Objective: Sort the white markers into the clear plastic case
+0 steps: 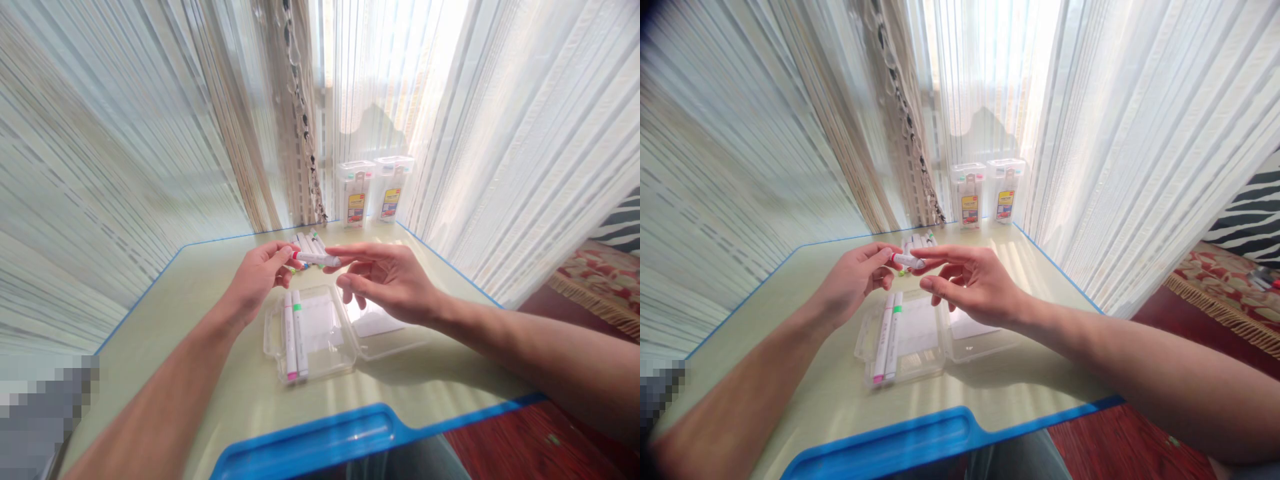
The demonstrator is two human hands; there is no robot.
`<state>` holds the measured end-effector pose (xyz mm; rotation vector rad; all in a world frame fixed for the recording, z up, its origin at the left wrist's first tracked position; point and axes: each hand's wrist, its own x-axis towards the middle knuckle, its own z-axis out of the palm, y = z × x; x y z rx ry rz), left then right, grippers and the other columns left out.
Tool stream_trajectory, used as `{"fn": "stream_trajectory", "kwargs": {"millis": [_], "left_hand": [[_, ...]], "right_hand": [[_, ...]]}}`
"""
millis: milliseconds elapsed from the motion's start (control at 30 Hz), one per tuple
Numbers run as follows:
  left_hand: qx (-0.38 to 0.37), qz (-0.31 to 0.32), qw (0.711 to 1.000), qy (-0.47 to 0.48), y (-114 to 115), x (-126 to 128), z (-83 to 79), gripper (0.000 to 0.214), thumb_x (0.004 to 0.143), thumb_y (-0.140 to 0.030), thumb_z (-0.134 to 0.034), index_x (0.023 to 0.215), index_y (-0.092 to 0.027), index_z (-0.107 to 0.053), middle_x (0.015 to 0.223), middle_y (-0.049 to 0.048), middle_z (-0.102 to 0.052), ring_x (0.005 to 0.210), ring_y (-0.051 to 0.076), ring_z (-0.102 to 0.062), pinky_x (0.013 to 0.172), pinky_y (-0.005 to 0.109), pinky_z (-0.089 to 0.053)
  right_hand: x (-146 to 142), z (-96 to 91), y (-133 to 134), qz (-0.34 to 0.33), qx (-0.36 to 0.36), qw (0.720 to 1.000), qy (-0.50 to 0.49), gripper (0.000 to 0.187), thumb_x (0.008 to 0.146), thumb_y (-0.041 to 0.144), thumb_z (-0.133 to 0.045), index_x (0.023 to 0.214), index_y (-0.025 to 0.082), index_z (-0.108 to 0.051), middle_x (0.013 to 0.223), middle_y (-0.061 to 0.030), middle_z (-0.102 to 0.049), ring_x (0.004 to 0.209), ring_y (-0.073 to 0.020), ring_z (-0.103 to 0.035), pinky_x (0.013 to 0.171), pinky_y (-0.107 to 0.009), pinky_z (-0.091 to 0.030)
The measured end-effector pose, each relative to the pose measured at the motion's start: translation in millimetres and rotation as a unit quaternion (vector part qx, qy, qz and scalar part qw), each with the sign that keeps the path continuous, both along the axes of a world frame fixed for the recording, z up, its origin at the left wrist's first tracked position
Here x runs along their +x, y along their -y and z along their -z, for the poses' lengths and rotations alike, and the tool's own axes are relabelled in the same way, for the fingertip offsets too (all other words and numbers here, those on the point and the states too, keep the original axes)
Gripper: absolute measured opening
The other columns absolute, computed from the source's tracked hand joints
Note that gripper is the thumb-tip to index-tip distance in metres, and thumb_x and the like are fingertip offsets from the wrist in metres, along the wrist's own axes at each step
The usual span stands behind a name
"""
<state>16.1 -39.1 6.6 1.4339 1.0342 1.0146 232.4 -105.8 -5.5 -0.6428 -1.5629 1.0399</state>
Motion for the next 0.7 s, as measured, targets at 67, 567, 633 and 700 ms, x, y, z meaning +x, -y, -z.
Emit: {"fn": "stream_trajectory", "kwargs": {"millis": [67,567,633,700], "left_hand": [[-0.007,0.007,1.000,0.003,1.0,0.3,-0.9,0.021,0.087,-0.031,-0.065,0.095,-0.012,-0.067,0.078,0.0042,-0.068,0.052,0.008,-0.051,0.055,0.022,-0.042],[-0.054,0.087,0.995,0.010,7.2,0.5,-3.1,0.017,0.089,-0.034,-0.065,0.092,-0.018,-0.067,0.069,0.0004,-0.058,0.054,0.010,-0.049,0.051,0.021,-0.034],[-0.051,0.088,0.995,0.009,7.6,0.2,-3.5,0.017,0.088,-0.035,-0.065,0.091,-0.018,-0.067,0.068,0.0002,-0.058,0.053,0.010,-0.049,0.051,0.021,-0.033],[-0.051,0.086,0.995,0.009,8.2,0.2,-4.3,0.018,0.087,-0.036,-0.066,0.090,-0.018,-0.068,0.068,0.0005,-0.058,0.053,0.010,-0.049,0.050,0.021,-0.033]], "right_hand": [[0.0,-1.2,3.7,-0.038,0.000,0.999,0.006,0.046,0.087,0.021,-0.078,0.132,0.020,-0.069,0.112,-0.0117,-0.077,0.066,-0.0135,-0.074,0.045,-0.019,-0.056],[-1.9,-10.4,18.9,-0.169,0.027,0.984,0.038,0.061,0.089,0.008,-0.073,0.145,0.023,-0.057,0.136,-0.0147,-0.068,0.080,-0.0120,-0.076,0.063,-0.020,-0.061],[-1.8,-11.0,19.3,-0.168,0.030,0.984,0.042,0.061,0.088,0.008,-0.073,0.145,0.022,-0.057,0.134,-0.0152,-0.069,0.080,-0.0124,-0.076,0.065,-0.021,-0.061],[-1.6,-11.6,19.8,-0.169,0.032,0.984,0.044,0.061,0.088,0.009,-0.074,0.145,0.021,-0.057,0.133,-0.0154,-0.070,0.080,-0.0131,-0.076,0.067,-0.022,-0.062]]}}
